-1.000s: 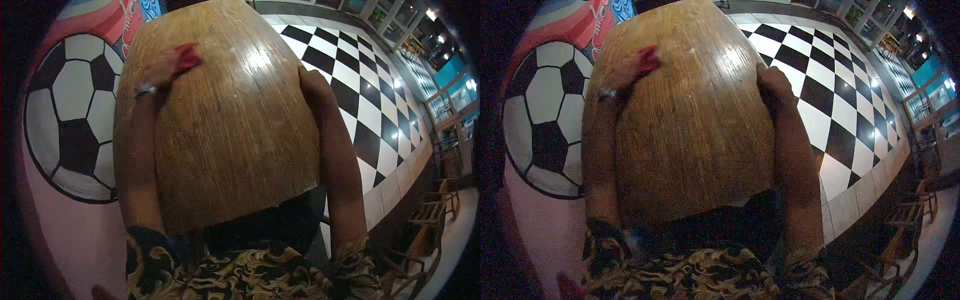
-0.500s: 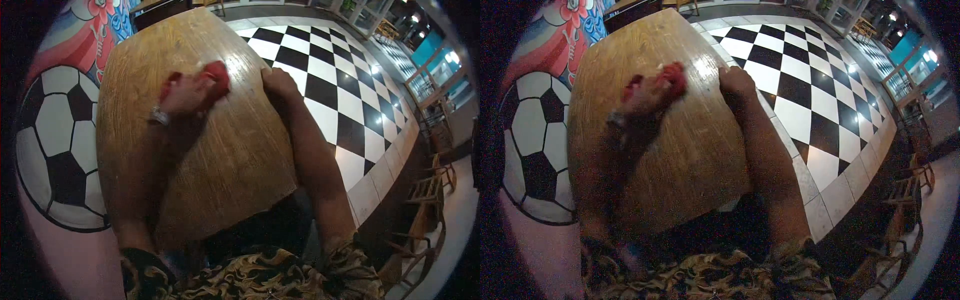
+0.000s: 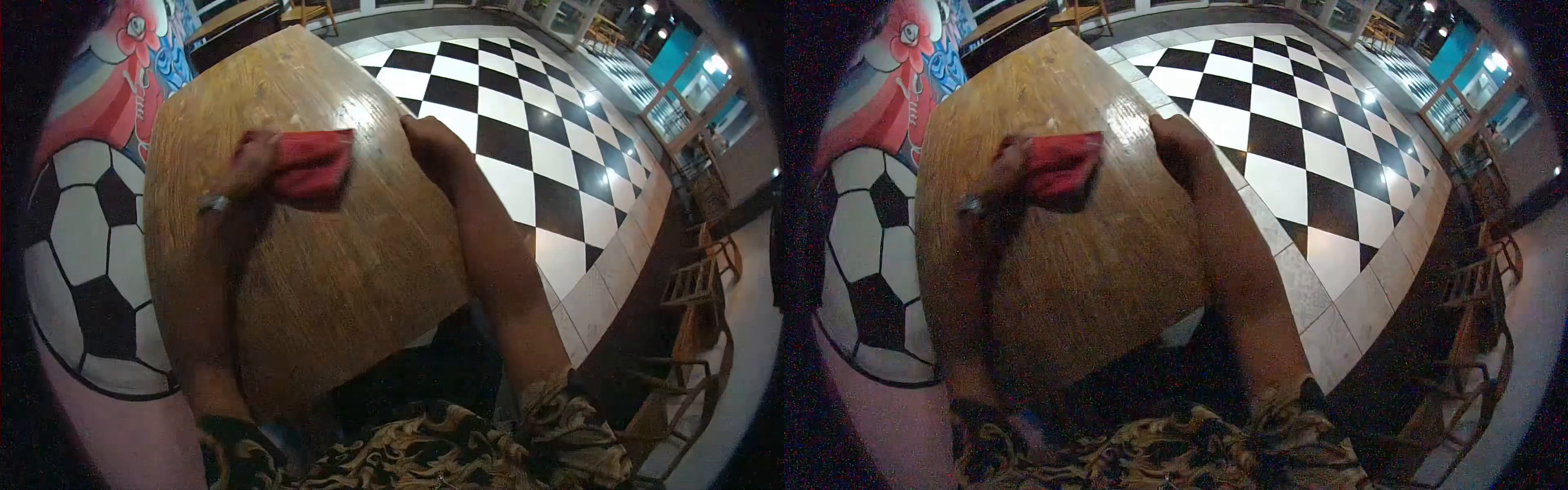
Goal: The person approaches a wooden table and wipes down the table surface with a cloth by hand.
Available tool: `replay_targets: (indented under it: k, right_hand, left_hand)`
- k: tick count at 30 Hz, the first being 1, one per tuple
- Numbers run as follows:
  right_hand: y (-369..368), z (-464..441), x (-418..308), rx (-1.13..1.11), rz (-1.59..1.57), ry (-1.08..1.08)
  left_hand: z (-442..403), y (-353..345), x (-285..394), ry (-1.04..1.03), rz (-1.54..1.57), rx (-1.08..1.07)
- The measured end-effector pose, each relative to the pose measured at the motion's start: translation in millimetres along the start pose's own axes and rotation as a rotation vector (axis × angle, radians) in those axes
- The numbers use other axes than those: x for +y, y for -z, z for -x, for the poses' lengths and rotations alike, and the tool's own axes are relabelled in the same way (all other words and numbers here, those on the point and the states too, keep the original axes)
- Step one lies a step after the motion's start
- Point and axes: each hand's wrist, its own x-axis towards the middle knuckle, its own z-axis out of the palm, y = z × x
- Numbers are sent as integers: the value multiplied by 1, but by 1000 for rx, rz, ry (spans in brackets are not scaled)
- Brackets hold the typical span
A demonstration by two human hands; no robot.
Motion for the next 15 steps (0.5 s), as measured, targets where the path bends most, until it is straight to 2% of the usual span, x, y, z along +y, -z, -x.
replay_targets:
  k: [2, 4, 5, 6, 7, 10, 12, 13, 15]
  right_hand:
    - [10, 12, -24, -23, 153, -100]
    - [20, 22, -50, -50, 280, -156]
    - [14, 20, -46, -45, 448, -71]
    - [10, 15, -41, -44, 446, -75]
    - [6, 7, -38, -2, 394, -95]
    - [13, 19, -54, 44, 367, -112]
    - [8, 11, -50, 45, 318, -164]
    - [4, 12, -45, 40, 315, -155]
    - [2, 17, -37, 133, 564, 90]
  left_hand:
    - [29, -30, -87, 325, 104, -4]
    - [50, -56, -124, 470, 518, 144]
    - [76, -36, -118, 333, 157, 167]
    - [89, -32, -119, 192, -202, 184]
    - [80, -34, -114, 189, -204, 182]
    - [51, 8, -53, 331, 195, 224]
    - [30, 60, 13, 303, 422, 218]
    - [22, 93, 51, 301, 537, 75]
    - [13, 109, 110, -27, 626, 246]
